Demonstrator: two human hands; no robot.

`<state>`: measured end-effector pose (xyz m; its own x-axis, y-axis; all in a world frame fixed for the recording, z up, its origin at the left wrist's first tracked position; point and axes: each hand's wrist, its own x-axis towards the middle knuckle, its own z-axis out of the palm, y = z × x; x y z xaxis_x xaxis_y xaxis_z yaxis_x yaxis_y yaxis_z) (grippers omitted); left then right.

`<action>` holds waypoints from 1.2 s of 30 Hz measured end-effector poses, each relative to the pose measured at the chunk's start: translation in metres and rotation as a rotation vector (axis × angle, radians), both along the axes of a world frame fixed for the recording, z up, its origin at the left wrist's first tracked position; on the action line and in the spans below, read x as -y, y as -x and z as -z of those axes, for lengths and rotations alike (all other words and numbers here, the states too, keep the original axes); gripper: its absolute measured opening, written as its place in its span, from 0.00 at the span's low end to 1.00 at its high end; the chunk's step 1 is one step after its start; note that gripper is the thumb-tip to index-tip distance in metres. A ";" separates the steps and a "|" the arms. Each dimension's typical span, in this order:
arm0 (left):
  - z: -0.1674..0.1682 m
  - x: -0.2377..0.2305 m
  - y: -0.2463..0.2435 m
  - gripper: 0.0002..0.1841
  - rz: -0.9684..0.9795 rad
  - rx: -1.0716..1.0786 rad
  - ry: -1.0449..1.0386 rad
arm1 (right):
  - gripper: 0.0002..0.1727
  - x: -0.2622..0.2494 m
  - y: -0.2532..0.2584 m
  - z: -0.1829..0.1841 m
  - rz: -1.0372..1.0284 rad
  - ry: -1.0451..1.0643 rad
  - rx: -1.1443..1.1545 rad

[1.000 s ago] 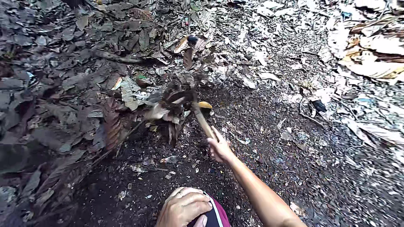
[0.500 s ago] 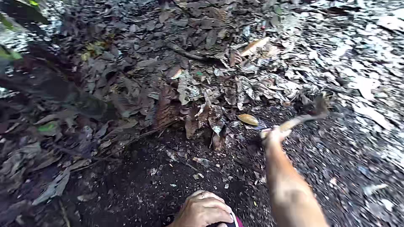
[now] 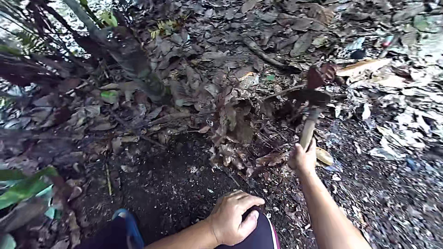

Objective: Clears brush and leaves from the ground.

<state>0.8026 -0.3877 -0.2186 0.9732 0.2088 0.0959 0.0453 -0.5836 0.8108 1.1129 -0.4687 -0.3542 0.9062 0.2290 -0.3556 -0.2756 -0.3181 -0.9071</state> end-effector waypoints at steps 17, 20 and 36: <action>0.083 -0.287 0.025 0.33 -0.254 -0.693 -0.492 | 0.36 0.089 0.099 -0.018 0.132 0.097 -0.052; 0.110 -0.365 0.034 0.36 -0.353 -0.696 -0.539 | 0.29 0.073 0.065 -0.014 0.417 0.032 -0.139; 0.000 -0.463 0.054 0.19 -0.148 -0.616 -0.702 | 0.38 -0.142 0.306 -0.037 -0.075 0.077 -0.158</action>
<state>0.7488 0.0753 -0.2184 0.8627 0.4238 -0.2758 0.4611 -0.8832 0.0852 0.8065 -0.3263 -0.3176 0.8192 0.2605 -0.5109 -0.3853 -0.4099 -0.8268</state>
